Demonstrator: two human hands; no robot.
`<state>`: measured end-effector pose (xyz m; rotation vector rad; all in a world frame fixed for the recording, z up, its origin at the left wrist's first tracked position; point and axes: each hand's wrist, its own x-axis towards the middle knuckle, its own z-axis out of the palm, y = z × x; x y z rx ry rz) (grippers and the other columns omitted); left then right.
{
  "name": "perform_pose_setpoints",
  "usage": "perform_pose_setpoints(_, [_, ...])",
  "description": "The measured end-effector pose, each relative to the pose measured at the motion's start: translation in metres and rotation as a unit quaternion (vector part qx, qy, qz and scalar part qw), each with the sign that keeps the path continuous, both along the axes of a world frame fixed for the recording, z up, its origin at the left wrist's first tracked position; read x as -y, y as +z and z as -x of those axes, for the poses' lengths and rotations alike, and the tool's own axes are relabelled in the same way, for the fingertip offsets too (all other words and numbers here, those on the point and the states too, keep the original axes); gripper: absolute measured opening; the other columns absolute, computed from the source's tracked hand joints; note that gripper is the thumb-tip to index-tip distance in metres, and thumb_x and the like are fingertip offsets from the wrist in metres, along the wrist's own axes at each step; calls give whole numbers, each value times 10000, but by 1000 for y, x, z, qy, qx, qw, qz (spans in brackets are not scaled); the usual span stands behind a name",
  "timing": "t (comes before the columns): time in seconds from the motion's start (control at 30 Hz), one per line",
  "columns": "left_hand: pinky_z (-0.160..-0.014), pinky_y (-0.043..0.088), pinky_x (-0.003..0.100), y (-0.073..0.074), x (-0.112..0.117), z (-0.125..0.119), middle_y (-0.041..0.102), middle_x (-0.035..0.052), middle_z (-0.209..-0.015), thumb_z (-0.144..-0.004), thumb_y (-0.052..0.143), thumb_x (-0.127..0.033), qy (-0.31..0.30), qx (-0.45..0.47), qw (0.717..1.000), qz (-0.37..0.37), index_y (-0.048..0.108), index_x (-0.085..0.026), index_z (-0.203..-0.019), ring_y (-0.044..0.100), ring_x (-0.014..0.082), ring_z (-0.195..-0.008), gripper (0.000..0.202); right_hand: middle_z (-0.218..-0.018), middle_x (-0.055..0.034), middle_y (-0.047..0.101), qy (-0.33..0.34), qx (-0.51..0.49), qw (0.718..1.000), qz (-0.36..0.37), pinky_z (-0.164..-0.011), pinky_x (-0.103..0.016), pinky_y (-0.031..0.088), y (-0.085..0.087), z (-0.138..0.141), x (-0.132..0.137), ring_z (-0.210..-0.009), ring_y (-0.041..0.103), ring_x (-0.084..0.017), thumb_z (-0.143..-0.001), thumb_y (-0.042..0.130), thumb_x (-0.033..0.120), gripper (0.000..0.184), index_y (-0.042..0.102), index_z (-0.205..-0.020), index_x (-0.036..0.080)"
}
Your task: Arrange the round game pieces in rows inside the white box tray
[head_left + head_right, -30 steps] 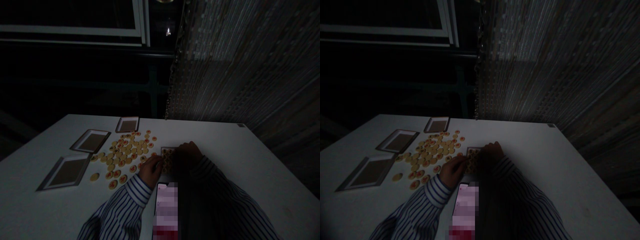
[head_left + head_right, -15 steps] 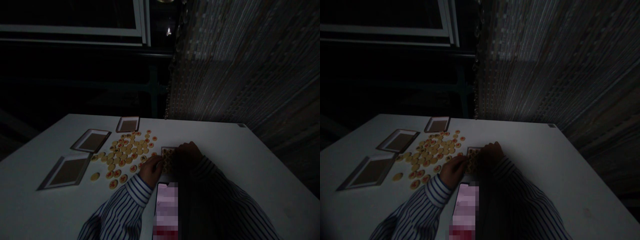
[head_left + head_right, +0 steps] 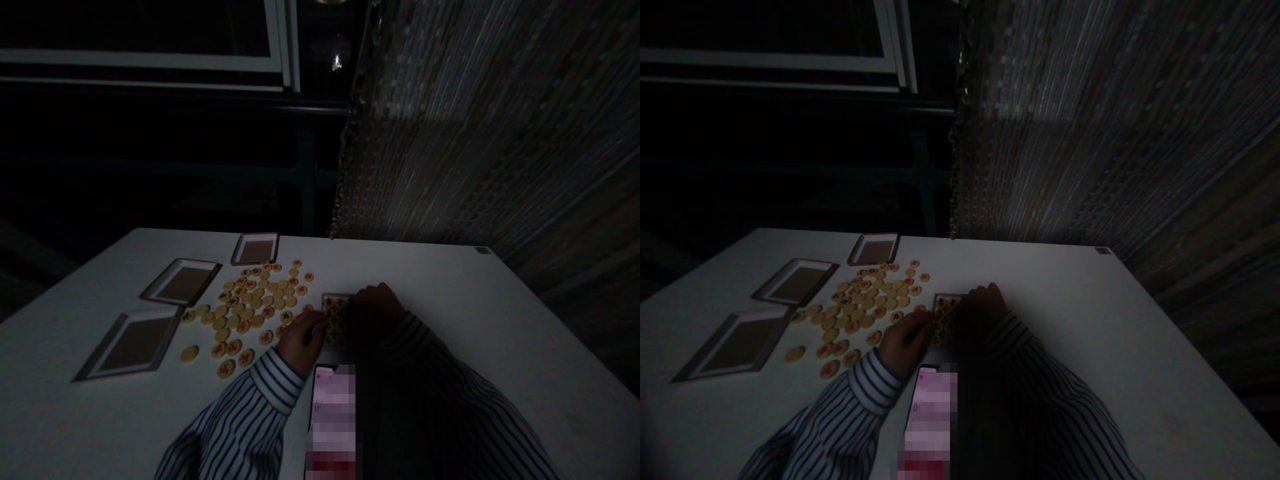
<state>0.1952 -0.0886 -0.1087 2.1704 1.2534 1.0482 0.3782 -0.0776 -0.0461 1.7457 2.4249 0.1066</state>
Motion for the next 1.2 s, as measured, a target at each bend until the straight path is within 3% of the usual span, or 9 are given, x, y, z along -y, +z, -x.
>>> perform_pose_setpoints(0.3, [-796,487,316,0,0,0,658,56,-904,-777,463,-202,-14,3,1000,6,624,-166,-892,596,161,-871,201,-785,-111,643,4,0,1000,0,-661,-356,311,-4,-2,-2,-762,570,-234,-757,469,366,251,621,-767,167])
perform_pose_setpoints(0.6, [-790,490,318,-1,-1,1,660,55,-894,-772,466,-201,-11,11,1000,-10,625,-171,-887,599,161,-861,199,-863,-97,646,-16,11,1000,-4,-671,-322,314,7,-12,-5,-839,566,-218,-800,414,233,206,604,-855,178])
perform_pose_setpoints(1.0, [-787,489,302,3,1,1,663,55,-882,-773,461,-198,0,16,1000,-21,628,-161,-879,602,156,-852,201,-875,-86,645,-52,14,998,-42,-674,-302,318,26,-20,-5,-835,559,-197,-851,334,253,271,590,-885,170])
perform_pose_setpoints(1.2, [-816,478,308,4,2,4,660,49,-906,-781,459,-214,13,27,999,-34,624,-172,-892,596,155,-882,203,-930,-96,634,-53,-10,997,-56,-707,-304,327,31,-20,-2,-879,550,-199,-864,318,268,306,584,-987,178])
